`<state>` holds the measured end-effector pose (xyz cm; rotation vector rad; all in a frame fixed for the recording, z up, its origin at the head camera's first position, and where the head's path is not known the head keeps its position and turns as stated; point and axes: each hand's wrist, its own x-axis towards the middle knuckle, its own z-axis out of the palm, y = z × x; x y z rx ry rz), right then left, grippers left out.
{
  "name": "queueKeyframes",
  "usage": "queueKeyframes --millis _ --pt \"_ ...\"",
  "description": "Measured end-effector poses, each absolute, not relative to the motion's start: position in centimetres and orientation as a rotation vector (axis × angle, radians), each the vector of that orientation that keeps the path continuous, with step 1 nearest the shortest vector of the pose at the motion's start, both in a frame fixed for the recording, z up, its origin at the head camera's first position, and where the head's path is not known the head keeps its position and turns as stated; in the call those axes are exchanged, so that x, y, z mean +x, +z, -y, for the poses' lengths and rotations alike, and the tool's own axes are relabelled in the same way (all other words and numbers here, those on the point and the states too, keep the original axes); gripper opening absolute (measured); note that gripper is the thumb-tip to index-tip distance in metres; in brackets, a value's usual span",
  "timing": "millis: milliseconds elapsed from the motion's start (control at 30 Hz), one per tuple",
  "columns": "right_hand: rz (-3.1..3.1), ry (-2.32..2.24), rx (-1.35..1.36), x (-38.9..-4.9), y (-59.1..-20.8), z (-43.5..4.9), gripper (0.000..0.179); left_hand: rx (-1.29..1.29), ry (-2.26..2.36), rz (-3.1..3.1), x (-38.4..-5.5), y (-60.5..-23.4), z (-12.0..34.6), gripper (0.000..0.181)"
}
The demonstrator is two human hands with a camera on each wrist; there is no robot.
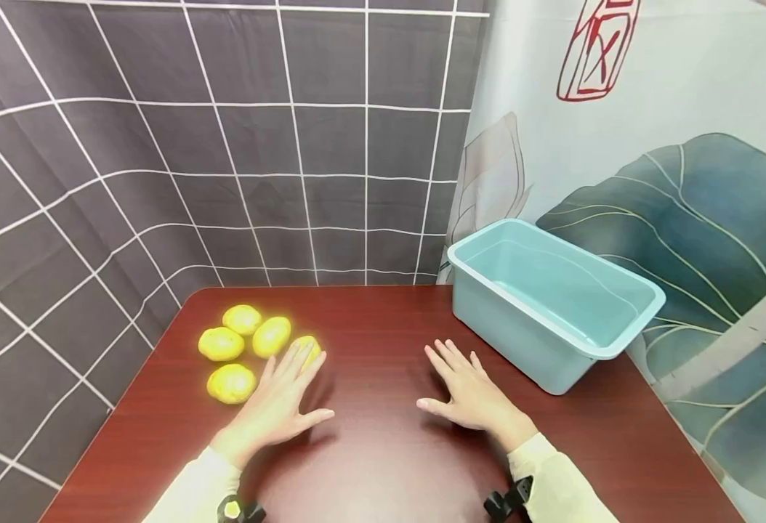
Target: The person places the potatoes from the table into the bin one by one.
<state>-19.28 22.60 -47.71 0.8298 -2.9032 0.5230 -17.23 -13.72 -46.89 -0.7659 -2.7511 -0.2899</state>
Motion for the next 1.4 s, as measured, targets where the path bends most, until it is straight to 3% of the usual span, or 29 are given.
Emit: queueKeyframes --millis 767,1100,1400 --pt "2.731 0.318 0.807 -19.6 -37.9 -27.4 0.091 -0.911 -0.134 2.725 -20.9 -39.6 8.9 0.092" --pt "2.816 0.353 0.646 -20.5 -34.2 -31.9 0.085 -1.026 -0.087 2.739 -22.1 -37.4 4.6 0.092" --pt "2.956 0.324 0.520 -22.4 -33.3 -36.6 0.084 -1.128 -0.027 2.723 -23.9 -36.1 -0.6 0.092"
